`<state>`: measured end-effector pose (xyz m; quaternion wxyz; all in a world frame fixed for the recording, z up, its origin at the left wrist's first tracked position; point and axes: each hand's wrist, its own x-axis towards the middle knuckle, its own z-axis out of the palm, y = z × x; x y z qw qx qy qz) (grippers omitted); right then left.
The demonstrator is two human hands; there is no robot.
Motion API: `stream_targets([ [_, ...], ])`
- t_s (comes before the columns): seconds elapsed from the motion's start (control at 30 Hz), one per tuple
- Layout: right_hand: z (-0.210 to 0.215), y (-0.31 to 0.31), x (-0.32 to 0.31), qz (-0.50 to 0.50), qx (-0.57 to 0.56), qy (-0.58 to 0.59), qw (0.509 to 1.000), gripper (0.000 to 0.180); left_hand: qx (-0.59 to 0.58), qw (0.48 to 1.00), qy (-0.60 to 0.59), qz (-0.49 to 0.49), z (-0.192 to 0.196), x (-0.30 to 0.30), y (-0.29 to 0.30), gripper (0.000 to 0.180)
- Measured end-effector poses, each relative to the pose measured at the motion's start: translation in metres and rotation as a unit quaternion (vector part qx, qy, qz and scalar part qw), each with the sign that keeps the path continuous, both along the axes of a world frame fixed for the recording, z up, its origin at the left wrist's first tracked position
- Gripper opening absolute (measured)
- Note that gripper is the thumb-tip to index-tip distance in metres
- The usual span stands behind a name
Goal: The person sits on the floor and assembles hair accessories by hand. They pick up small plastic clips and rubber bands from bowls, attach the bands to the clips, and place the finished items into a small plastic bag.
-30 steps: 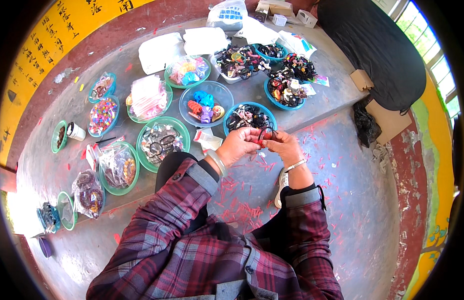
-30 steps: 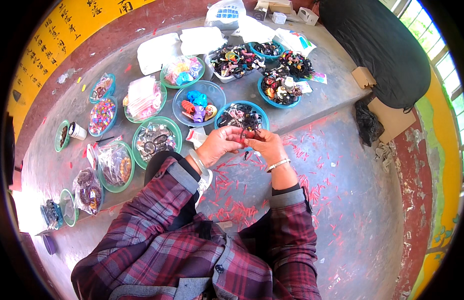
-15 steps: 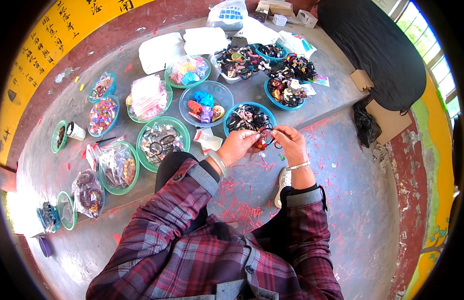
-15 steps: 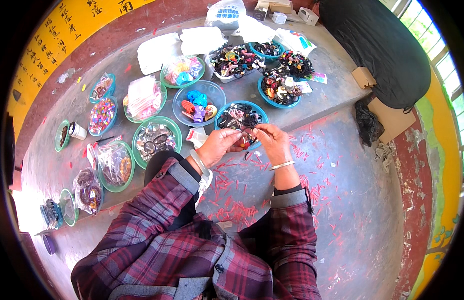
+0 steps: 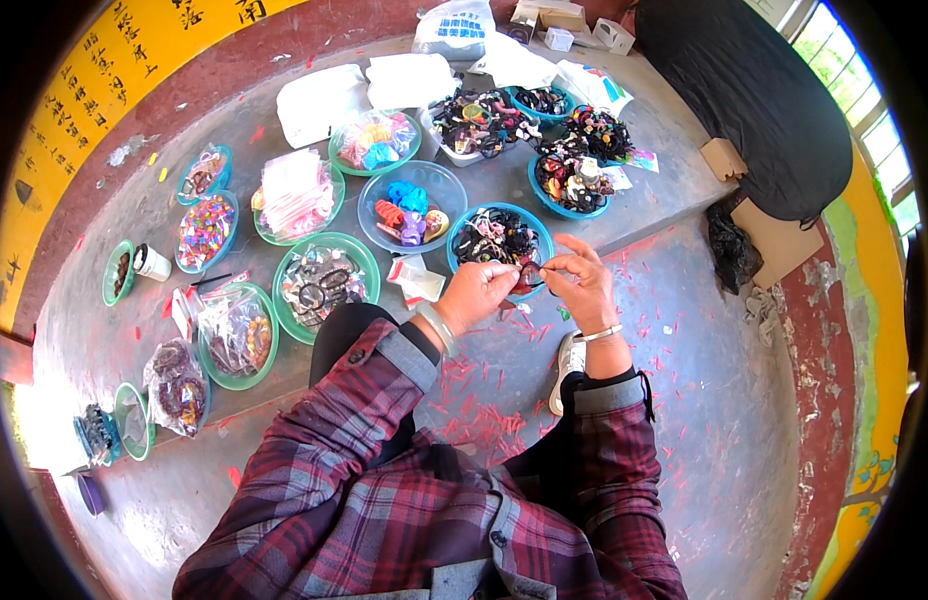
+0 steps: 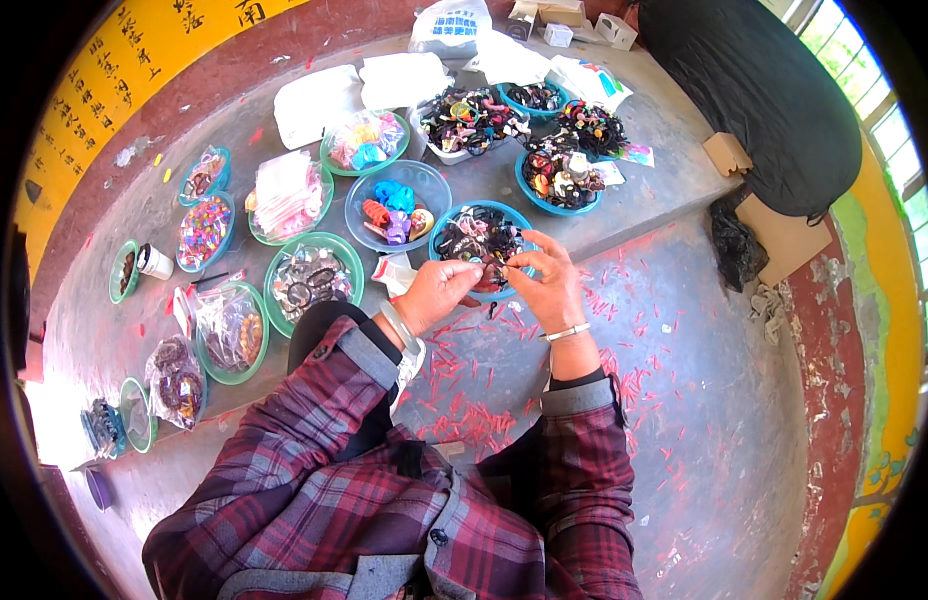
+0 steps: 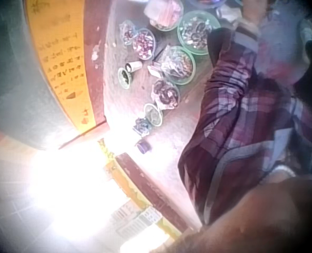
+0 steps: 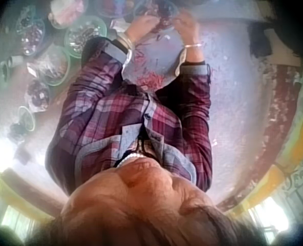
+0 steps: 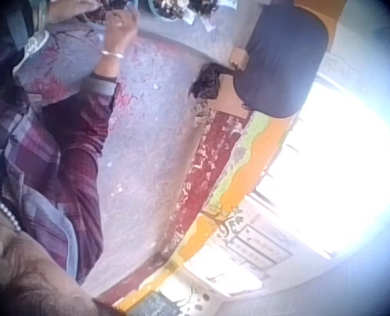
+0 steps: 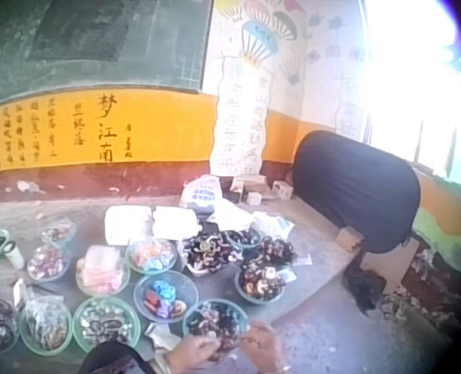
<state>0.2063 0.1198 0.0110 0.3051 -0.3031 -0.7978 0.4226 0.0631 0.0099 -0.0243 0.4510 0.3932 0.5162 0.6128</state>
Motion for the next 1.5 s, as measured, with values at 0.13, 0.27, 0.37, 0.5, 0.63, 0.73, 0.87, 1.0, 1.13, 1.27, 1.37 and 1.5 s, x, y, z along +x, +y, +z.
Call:
stream_targets([
  [0.13,0.000,0.000,0.000,0.015,0.130,-0.039,0.991,0.010,0.051,0.990,0.130,0.035,-0.018,-0.002,0.004,0.025],
  [0.27,0.001,0.002,0.003,0.014,0.127,-0.047,0.991,0.014,-0.030,0.998,0.046,-0.006,0.002,-0.003,0.000,0.032],
  [0.37,0.003,0.000,0.003,0.013,0.106,-0.044,0.993,0.018,-0.023,0.999,0.006,-0.023,0.006,-0.003,-0.002,0.032],
  [0.5,0.010,-0.007,-0.002,0.030,0.098,-0.040,0.994,0.019,-0.015,0.999,0.017,-0.039,0.006,0.000,-0.004,0.031],
  [0.63,0.003,-0.004,-0.001,0.043,0.111,-0.022,0.993,0.015,-0.014,0.998,0.021,-0.050,0.009,0.003,-0.004,0.029],
  [0.73,0.001,-0.003,-0.001,0.049,0.136,-0.024,0.989,0.014,-0.022,0.998,-0.009,-0.058,0.011,0.003,-0.004,0.031],
  [0.87,0.003,-0.006,-0.003,0.069,0.197,-0.053,0.976,0.014,-0.027,0.997,-0.039,-0.052,0.009,0.004,-0.004,0.032],
  [1.0,0.001,-0.008,-0.004,0.099,0.187,-0.074,0.975,0.016,-0.026,0.997,-0.038,-0.056,0.002,0.002,-0.003,0.030],
  [1.13,-0.002,-0.008,-0.003,0.110,0.135,-0.068,0.982,0.017,-0.043,0.997,-0.050,-0.047,0.006,0.002,-0.004,0.030],
  [1.27,0.006,-0.005,-0.001,0.071,-0.016,-0.030,0.997,0.017,-0.042,0.994,-0.092,-0.031,0.009,0.001,-0.004,0.033],
  [1.37,0.004,0.000,0.002,0.051,-0.103,-0.011,0.993,0.016,-0.043,0.994,-0.091,-0.041,0.009,-0.001,-0.005,0.033],
  [1.5,-0.001,0.002,0.002,0.040,-0.044,-0.012,0.998,0.013,-0.030,0.997,-0.058,-0.046,0.009,0.001,-0.004,0.032],
])
